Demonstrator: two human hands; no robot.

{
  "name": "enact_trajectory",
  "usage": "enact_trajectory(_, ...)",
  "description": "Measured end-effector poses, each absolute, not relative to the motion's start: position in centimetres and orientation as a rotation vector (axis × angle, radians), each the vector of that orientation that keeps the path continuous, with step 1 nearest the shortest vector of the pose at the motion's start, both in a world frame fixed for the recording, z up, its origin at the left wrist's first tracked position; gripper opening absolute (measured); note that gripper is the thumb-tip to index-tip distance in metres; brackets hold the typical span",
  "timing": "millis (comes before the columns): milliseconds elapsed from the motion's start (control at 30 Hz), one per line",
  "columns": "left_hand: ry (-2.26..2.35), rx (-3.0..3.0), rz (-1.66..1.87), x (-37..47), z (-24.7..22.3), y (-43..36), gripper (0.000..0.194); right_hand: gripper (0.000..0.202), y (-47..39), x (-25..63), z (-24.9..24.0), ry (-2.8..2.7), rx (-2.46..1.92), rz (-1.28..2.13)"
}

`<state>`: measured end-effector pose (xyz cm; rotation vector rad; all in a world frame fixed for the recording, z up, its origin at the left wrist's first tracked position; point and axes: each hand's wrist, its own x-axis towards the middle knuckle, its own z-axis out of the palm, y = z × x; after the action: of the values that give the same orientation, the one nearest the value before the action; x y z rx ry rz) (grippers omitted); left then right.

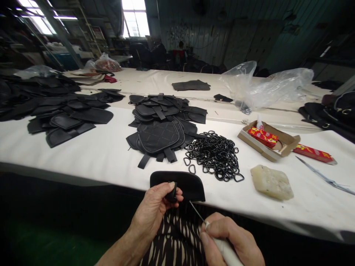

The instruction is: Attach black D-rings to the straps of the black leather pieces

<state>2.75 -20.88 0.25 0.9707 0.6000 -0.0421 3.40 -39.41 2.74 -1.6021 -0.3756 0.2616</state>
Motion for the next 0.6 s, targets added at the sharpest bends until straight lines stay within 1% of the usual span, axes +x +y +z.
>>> enact_trajectory(67,0.605,1.006,-0.036,2.8,0.3,-21.0,0.024,0.027,-39.8,3.8,2.8,-0.365,-1.614,0.376)
enact_trajectory(133,0.6,1.05,-0.021,2.7,0.4,-21.1,0.025,0.027,-40.0,4.0,2.9,-0.366,-1.625,0.423)
enact_trajectory(400,0.617,1.125,0.029,2.5,0.6,-21.5,0.025,0.025,-39.7,3.4,3.6,-0.392,-1.642,0.247)
enact_trajectory(533,0.609,1.144,0.031,2.5,0.6,-21.4,0.024,0.028,-40.0,2.9,3.3,-0.367,-1.662,0.318)
enact_trajectory(600,0.594,1.14,0.019,2.5,0.6,-21.3,0.024,0.029,-40.0,2.3,2.7,-0.33,-1.69,0.288)
